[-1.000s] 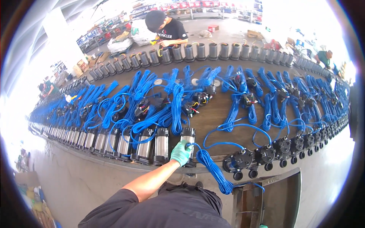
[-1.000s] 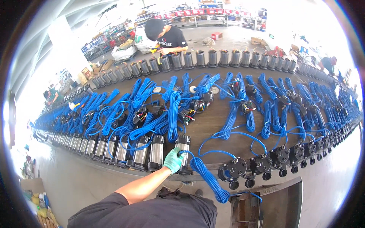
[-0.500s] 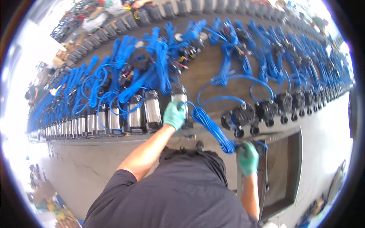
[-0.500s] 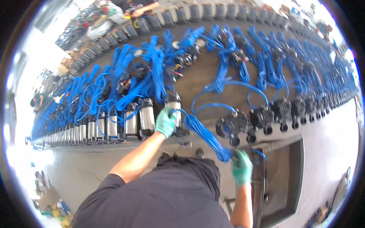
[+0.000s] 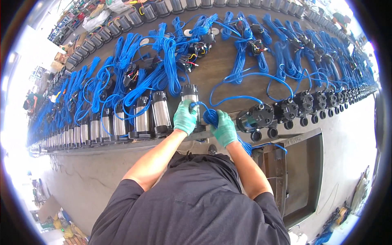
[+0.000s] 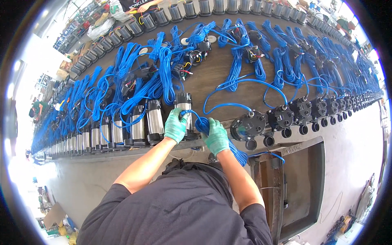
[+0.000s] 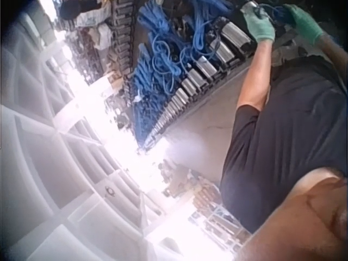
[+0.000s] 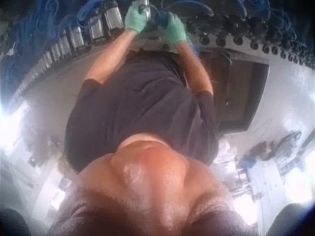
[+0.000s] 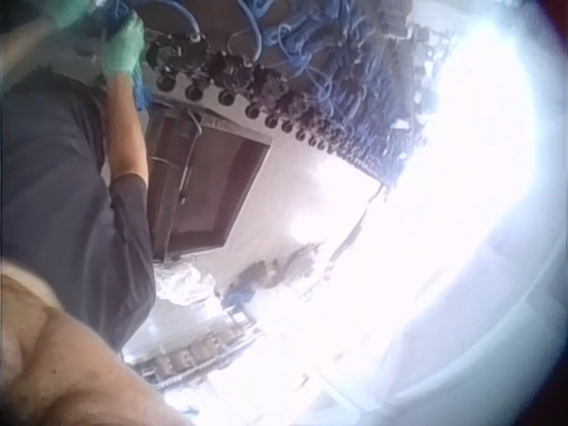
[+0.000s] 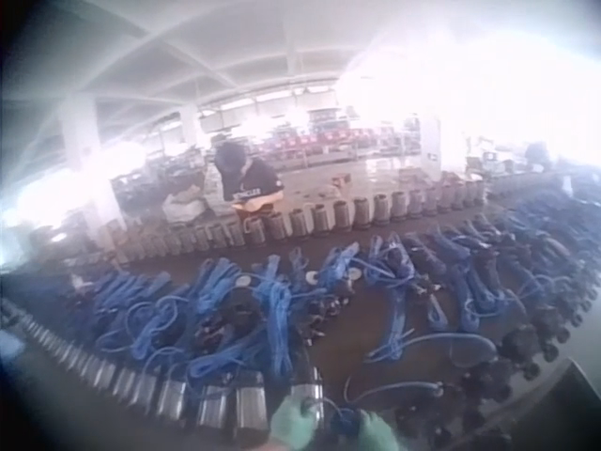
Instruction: The person tests submersible pumps by connecting test fixtures to them, submerging the pumps in a water tank, and placing them onto a work table.
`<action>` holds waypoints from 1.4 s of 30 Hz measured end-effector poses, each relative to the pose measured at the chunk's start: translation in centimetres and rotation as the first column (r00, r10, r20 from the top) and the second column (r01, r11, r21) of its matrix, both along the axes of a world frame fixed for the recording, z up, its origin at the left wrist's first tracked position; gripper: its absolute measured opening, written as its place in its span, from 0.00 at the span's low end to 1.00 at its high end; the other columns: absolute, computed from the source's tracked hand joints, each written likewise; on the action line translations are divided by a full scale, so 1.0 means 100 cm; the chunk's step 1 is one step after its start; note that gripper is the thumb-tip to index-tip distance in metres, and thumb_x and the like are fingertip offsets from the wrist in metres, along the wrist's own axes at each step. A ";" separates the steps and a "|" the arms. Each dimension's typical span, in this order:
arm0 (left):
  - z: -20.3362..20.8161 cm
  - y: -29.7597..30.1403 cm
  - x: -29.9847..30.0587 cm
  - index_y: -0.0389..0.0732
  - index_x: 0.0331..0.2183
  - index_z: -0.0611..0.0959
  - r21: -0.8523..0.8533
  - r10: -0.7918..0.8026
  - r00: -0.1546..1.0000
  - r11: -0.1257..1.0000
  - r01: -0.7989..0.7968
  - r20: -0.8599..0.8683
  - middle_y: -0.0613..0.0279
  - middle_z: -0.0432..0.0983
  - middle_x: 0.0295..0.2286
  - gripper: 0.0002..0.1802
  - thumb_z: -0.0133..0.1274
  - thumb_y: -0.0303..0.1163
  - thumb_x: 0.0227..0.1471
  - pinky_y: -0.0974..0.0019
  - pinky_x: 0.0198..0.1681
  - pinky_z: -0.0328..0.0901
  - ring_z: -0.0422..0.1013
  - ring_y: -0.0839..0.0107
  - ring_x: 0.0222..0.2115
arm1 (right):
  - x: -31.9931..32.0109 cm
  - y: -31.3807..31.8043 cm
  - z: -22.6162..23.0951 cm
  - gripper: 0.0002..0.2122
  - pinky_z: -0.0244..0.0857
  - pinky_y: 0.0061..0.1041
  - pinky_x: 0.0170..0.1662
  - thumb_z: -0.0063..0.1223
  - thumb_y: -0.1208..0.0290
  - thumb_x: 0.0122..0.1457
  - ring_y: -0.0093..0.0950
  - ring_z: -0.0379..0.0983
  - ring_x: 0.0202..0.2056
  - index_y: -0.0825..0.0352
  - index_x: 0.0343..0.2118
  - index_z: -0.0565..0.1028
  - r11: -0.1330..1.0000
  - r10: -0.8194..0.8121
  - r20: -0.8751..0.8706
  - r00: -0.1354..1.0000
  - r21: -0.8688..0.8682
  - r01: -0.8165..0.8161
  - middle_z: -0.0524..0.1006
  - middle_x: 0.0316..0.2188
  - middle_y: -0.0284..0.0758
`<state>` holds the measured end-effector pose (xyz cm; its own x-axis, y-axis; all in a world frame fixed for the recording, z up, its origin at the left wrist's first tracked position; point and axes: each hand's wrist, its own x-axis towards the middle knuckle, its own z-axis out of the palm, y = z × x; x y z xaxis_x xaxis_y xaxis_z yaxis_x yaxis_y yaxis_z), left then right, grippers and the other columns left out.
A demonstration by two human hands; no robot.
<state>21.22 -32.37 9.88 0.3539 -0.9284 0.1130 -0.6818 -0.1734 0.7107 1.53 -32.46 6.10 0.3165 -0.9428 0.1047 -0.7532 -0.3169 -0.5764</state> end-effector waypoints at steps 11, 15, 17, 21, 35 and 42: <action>0.052 0.024 -0.005 0.45 0.40 0.80 0.002 -0.137 0.989 0.991 0.137 0.052 0.50 0.78 0.35 0.15 0.62 0.40 0.53 0.51 0.38 0.71 0.76 0.47 0.36 | 0.019 -0.035 0.018 0.13 0.69 0.42 0.41 0.54 0.73 0.55 0.48 0.75 0.38 0.63 0.45 0.76 0.954 0.278 0.383 0.881 -0.004 -0.299 0.75 0.36 0.44; 0.048 0.042 -0.003 0.43 0.38 0.79 -0.016 -0.200 0.975 0.979 0.203 0.091 0.52 0.77 0.32 0.13 0.58 0.41 0.56 0.50 0.34 0.70 0.75 0.48 0.32 | -0.004 -0.041 0.042 0.09 0.68 0.35 0.36 0.50 0.80 0.51 0.41 0.73 0.30 0.69 0.37 0.75 0.926 0.342 0.426 0.838 -0.004 -0.376 0.73 0.28 0.43; 0.043 0.051 0.002 0.41 0.38 0.78 -0.022 -0.197 0.979 0.980 0.199 0.046 0.52 0.77 0.33 0.14 0.56 0.42 0.59 0.50 0.35 0.69 0.75 0.48 0.32 | 0.000 -0.044 0.067 0.09 0.67 0.32 0.35 0.49 0.80 0.51 0.39 0.71 0.27 0.70 0.36 0.75 0.880 0.424 0.466 0.777 -0.008 -0.475 0.73 0.27 0.42; 0.043 0.055 0.011 0.37 0.43 0.77 -0.041 -0.246 0.959 0.969 0.243 -0.138 0.47 0.76 0.36 0.15 0.51 0.40 0.63 0.51 0.40 0.69 0.74 0.46 0.37 | 0.004 -0.045 0.102 0.07 0.65 0.28 0.33 0.49 0.76 0.53 0.30 0.69 0.26 0.70 0.35 0.75 0.803 0.515 0.527 0.676 -0.021 -0.595 0.73 0.25 0.37; 0.085 0.060 -0.002 0.39 0.45 0.76 0.023 -0.372 0.733 0.884 0.467 -0.570 0.56 0.73 0.27 0.20 0.49 0.47 0.66 0.60 0.37 0.66 0.70 0.64 0.30 | 0.001 -0.037 0.117 0.22 0.60 0.27 0.30 0.51 0.51 0.67 0.21 0.61 0.25 0.69 0.27 0.74 0.928 0.310 0.530 0.789 0.012 -0.373 0.69 0.19 0.31; 0.071 0.054 -0.011 0.38 0.44 0.73 -0.172 -0.538 0.775 0.842 0.511 -0.332 0.46 0.76 0.32 0.22 0.42 0.49 0.67 0.48 0.38 0.65 0.74 0.47 0.37 | -0.003 -0.034 0.110 0.22 0.59 0.26 0.30 0.50 0.53 0.68 0.21 0.60 0.26 0.70 0.27 0.72 0.967 0.204 0.594 0.779 0.004 -0.256 0.67 0.20 0.29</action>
